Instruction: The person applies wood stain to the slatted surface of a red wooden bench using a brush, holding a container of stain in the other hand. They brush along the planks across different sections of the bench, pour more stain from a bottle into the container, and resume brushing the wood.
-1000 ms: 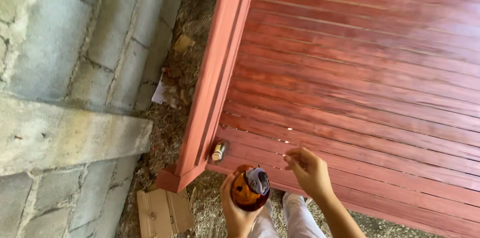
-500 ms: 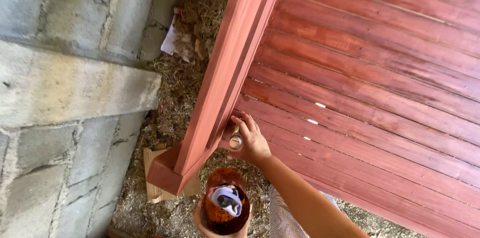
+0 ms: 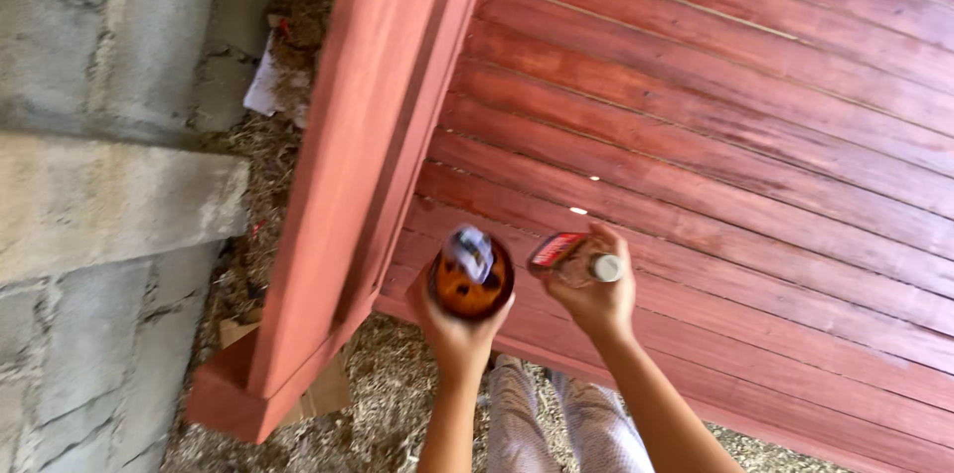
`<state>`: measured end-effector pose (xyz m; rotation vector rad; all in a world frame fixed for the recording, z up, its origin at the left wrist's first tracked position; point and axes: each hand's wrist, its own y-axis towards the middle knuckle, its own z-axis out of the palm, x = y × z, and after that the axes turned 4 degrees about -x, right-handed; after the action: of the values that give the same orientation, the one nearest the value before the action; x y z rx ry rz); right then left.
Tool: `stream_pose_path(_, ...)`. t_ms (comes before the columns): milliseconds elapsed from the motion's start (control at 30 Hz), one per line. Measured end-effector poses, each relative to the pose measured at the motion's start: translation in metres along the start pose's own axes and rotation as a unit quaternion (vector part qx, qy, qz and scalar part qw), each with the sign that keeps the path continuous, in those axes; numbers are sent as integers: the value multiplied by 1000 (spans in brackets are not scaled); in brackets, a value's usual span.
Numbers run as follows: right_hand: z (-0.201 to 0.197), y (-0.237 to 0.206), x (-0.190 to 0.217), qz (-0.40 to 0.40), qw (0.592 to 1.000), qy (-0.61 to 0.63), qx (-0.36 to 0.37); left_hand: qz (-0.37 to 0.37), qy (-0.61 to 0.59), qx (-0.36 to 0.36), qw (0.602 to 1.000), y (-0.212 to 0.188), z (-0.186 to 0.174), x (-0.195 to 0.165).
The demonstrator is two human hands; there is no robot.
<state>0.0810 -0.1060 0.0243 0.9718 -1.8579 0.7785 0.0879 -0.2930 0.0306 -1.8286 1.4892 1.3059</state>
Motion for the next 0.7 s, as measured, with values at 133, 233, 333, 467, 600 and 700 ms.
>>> stream_pose_path(133, -66, 24, -23, -10, 999, -13, -41, -3, -12, 79, 997, 35, 93, -3)
stream_pose_path(233, -103, 36, -32, 49, 997, -7, -56, -46, -83, 168, 981, 45, 144, -17)
stream_pose_path(333, -126, 41, -33, 23, 997, -36, -61, -32, -143, 215, 966, 43, 185, -38)
stream_pose_path(467, -139, 43, -32, 18, 996, -65, -61, -1, -133, 210, 969, 31, 224, -59)
stream_pose_path(600, -144, 42, -31, 15, 997, -53, -56, -4, -143, 219, 965, 27, 239, -57)
stream_pose_path(700, -149, 38, -29, -39, 998, -11, -40, 30, -119, 220, 968, 24, 231, -46)
